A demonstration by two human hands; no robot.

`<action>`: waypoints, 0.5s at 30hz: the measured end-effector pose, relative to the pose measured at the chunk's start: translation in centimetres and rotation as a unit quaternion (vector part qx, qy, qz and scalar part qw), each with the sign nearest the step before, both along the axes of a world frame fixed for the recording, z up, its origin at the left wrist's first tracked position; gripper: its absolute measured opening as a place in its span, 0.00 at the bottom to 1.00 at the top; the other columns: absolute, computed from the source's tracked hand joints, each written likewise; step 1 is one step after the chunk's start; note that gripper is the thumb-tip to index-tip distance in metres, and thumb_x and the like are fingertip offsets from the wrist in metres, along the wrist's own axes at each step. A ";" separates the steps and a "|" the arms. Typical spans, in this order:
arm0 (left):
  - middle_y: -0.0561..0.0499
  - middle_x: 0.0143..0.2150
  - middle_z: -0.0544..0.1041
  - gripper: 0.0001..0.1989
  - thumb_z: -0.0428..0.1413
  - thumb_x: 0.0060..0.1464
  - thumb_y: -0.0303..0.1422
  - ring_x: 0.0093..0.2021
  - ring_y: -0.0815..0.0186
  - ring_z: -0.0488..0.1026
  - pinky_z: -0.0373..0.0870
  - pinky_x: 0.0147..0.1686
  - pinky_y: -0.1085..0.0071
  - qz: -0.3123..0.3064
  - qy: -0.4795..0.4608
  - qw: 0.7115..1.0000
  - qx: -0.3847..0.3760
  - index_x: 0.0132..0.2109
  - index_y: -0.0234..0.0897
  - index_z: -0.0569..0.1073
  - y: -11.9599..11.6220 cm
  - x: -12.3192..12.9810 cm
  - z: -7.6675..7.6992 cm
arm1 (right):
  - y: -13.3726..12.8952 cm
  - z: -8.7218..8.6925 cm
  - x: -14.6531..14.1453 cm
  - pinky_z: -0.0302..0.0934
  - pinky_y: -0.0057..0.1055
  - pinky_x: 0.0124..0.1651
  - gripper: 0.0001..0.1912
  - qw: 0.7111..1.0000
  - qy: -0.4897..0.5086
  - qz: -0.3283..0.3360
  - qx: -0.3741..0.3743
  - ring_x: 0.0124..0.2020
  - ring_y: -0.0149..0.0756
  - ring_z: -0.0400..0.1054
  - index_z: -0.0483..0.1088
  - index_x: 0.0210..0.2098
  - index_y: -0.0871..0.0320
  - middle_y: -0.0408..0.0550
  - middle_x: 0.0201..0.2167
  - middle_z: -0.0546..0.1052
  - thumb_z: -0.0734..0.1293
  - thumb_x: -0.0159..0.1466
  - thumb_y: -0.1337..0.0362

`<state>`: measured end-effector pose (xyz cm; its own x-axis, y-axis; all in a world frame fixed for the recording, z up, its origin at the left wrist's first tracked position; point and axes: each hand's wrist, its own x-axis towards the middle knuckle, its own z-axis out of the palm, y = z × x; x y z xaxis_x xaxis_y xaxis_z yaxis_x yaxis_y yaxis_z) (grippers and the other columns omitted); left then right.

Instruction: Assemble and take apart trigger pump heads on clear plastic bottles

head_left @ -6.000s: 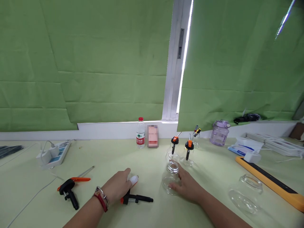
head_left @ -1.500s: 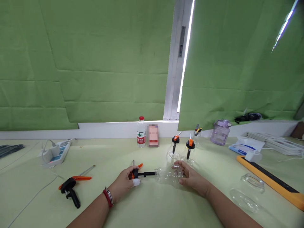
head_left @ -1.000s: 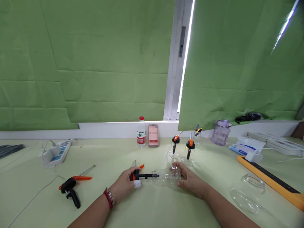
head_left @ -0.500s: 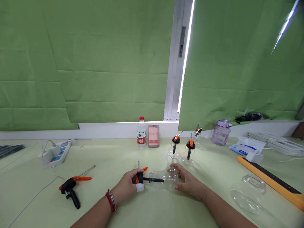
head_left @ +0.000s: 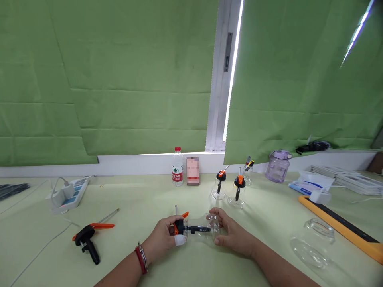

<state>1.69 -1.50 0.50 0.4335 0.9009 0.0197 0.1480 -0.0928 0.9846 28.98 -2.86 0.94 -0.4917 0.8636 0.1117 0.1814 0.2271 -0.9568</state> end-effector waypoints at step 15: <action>0.57 0.28 0.68 0.18 0.65 0.36 0.26 0.27 0.73 0.63 0.59 0.27 0.77 -0.008 -0.035 0.998 -0.043 0.35 0.34 0.66 -1.0 0.7 0.8 | -0.5 0.2 -0.1 0.52 0.42 0.55 0.38 1.000 0.004 0.015 0.021 0.52 0.43 0.59 0.53 0.55 0.52 0.53 0.55 0.62 0.73 0.51 0.51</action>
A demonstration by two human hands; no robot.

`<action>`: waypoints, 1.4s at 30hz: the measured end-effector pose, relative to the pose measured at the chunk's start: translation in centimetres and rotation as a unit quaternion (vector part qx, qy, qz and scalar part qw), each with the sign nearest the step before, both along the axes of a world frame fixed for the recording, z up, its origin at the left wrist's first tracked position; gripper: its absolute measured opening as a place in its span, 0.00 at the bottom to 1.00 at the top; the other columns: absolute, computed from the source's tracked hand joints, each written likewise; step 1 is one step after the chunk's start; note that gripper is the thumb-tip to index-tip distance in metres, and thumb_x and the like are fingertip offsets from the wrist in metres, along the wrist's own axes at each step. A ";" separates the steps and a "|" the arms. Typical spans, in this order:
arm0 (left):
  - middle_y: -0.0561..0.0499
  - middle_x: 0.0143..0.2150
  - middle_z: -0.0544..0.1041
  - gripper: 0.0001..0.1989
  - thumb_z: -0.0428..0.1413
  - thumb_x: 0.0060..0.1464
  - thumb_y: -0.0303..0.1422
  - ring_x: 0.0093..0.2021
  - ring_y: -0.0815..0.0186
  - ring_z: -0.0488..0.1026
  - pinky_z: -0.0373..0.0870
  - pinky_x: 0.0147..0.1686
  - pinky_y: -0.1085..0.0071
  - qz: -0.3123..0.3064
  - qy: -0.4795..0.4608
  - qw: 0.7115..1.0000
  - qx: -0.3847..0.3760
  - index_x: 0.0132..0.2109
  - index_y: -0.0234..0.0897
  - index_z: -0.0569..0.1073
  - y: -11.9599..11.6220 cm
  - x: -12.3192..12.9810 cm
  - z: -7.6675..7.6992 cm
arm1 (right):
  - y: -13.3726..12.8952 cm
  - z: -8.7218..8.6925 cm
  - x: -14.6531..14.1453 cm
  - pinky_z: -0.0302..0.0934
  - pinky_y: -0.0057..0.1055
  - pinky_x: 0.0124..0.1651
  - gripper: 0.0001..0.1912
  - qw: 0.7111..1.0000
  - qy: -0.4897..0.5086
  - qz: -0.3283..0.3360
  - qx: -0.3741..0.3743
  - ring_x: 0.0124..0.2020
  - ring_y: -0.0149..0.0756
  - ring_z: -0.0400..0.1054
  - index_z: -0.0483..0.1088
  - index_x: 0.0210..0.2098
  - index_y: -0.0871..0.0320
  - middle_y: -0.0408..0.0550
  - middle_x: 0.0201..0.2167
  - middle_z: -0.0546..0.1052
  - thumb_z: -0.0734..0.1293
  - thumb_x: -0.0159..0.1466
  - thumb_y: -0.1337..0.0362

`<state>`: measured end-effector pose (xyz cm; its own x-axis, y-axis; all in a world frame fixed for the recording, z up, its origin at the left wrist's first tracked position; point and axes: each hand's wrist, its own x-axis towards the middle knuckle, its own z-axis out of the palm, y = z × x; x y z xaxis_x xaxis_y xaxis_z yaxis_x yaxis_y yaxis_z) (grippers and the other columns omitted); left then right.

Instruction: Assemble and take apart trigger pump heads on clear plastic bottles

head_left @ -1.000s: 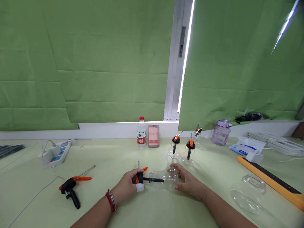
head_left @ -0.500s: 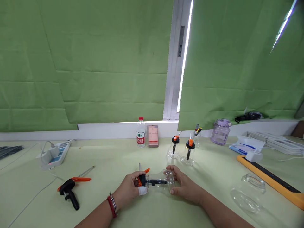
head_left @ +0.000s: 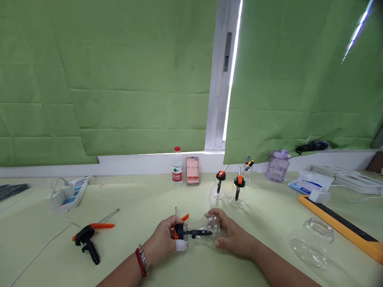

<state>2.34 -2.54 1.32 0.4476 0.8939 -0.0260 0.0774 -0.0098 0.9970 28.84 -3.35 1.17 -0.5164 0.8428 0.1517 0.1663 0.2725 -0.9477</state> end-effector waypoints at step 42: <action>0.58 0.27 0.62 0.20 0.64 0.34 0.28 0.25 0.74 0.57 0.55 0.21 0.78 0.044 -0.016 0.998 -0.046 0.32 0.38 0.62 -2.3 1.2 3.1 | -1.1 0.2 -0.8 0.59 0.35 0.43 0.32 0.999 -0.027 -0.021 0.020 0.39 0.37 0.63 0.53 0.52 0.53 0.48 0.42 0.67 0.67 0.55 0.47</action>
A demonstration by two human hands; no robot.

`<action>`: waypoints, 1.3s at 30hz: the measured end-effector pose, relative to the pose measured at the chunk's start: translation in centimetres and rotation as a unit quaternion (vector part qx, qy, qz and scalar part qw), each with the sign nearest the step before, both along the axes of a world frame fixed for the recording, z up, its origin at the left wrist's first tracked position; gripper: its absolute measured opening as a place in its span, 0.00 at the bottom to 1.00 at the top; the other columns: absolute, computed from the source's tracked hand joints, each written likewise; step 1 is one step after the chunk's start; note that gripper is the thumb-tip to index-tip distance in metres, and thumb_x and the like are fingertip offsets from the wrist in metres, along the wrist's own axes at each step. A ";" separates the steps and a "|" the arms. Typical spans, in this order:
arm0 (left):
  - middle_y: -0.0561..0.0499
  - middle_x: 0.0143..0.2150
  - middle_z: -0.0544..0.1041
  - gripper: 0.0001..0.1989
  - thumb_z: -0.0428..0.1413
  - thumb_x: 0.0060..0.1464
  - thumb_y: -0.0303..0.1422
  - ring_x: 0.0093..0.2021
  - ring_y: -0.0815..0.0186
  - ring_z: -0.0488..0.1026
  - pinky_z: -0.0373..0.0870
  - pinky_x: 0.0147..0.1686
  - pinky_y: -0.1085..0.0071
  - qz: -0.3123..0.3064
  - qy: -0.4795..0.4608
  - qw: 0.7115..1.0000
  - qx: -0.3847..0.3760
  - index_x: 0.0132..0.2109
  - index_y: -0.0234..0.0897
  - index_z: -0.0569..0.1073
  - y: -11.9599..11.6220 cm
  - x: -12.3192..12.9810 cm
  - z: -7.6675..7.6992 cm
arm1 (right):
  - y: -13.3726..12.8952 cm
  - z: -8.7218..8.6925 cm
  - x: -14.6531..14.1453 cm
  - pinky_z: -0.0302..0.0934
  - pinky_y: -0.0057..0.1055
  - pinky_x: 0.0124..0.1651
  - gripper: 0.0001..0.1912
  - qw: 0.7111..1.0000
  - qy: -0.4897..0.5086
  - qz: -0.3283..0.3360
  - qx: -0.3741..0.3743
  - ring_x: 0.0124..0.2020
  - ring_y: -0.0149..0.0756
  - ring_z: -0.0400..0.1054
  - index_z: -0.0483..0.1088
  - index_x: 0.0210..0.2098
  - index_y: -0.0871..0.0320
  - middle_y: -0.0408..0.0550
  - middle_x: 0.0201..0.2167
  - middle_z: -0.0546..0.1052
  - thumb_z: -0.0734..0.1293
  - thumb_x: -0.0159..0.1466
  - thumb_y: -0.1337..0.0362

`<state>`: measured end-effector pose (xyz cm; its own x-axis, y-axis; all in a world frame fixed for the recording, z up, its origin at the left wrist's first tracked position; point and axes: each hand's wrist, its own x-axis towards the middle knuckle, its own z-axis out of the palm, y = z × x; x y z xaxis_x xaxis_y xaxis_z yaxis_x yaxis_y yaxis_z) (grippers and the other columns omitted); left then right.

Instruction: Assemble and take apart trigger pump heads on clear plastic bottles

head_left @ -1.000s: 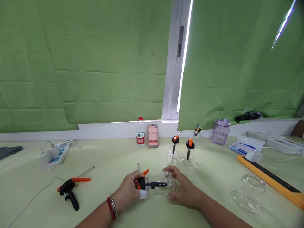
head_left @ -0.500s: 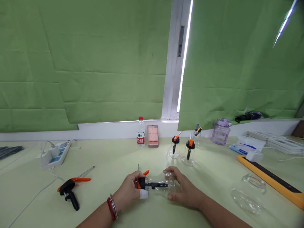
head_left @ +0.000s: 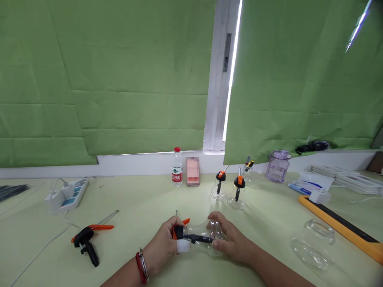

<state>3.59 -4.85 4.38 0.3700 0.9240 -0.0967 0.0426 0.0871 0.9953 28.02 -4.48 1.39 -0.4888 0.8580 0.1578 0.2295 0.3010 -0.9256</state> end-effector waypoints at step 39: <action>0.58 0.30 0.61 0.33 0.64 0.30 0.25 0.22 0.73 0.63 0.67 0.16 0.73 0.002 0.090 0.995 -0.032 0.47 0.35 0.64 0.1 0.1 -0.7 | -0.4 -0.1 -0.3 0.57 0.40 0.50 0.38 0.953 -0.142 -0.060 0.262 0.43 0.44 0.62 0.52 0.53 0.57 0.52 0.44 0.65 0.68 0.51 0.47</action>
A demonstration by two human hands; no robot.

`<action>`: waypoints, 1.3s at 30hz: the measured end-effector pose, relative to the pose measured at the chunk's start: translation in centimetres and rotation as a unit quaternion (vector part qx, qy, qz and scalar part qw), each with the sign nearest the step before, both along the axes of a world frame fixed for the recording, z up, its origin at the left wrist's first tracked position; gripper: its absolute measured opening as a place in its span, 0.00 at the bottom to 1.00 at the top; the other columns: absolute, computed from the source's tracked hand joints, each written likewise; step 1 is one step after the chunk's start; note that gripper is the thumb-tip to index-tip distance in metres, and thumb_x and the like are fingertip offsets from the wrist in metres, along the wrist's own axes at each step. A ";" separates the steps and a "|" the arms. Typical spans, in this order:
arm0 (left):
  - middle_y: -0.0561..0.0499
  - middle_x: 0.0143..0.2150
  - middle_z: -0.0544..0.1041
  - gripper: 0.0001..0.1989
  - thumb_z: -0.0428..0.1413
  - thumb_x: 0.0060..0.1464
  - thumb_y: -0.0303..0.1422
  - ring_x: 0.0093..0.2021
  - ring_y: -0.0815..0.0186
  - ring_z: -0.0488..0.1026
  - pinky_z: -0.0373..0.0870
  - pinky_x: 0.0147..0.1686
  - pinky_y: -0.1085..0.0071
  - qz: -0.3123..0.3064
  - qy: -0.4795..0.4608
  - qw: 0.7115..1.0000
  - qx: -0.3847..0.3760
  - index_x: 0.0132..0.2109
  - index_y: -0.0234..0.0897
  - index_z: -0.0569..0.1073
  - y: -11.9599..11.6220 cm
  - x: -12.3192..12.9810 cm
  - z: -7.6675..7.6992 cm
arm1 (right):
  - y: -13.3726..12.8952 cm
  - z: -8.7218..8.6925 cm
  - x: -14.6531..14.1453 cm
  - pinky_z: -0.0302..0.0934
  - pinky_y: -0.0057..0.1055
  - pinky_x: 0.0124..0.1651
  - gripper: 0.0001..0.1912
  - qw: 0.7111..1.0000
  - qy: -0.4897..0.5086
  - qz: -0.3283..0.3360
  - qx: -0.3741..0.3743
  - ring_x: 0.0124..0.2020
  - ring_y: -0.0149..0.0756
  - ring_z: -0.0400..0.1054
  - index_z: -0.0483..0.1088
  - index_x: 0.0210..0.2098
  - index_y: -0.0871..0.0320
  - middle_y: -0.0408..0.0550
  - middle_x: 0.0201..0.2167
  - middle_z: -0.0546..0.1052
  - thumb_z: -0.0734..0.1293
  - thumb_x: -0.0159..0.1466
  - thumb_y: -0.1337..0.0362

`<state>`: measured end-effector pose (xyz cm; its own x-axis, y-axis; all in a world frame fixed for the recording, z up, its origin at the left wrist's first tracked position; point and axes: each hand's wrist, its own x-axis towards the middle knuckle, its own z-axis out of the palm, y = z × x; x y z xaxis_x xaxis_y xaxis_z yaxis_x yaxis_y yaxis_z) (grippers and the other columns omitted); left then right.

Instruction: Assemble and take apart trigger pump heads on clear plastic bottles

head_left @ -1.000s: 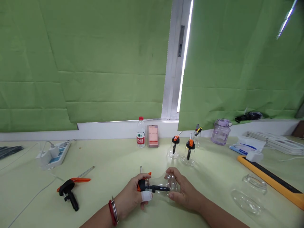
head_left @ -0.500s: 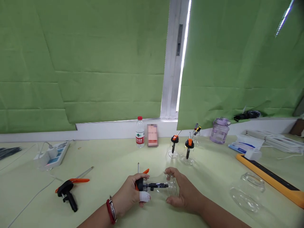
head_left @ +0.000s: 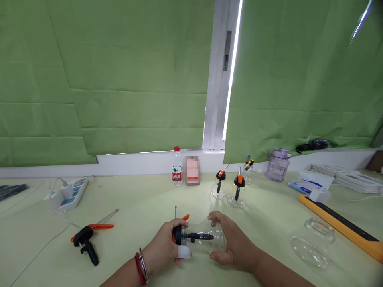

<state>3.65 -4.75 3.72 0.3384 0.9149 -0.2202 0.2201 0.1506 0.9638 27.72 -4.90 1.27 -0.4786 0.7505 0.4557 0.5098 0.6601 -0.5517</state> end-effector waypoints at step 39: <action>0.56 0.29 0.66 0.31 0.65 0.30 0.26 0.27 0.71 0.62 0.63 0.26 0.76 -0.039 0.051 0.995 0.074 0.48 0.34 0.70 0.2 -0.6 -0.4 | -0.2 0.7 -0.7 0.54 0.21 0.25 0.27 0.893 0.185 0.060 -0.405 0.25 0.24 0.56 0.53 0.53 0.51 0.43 0.39 0.65 0.62 0.60 0.46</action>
<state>3.07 -4.50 3.32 0.3915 0.9121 -0.1219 0.3241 -0.0128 0.9459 27.01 -5.12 2.00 -0.5064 0.8595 -0.0690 0.1453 0.0061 -0.9894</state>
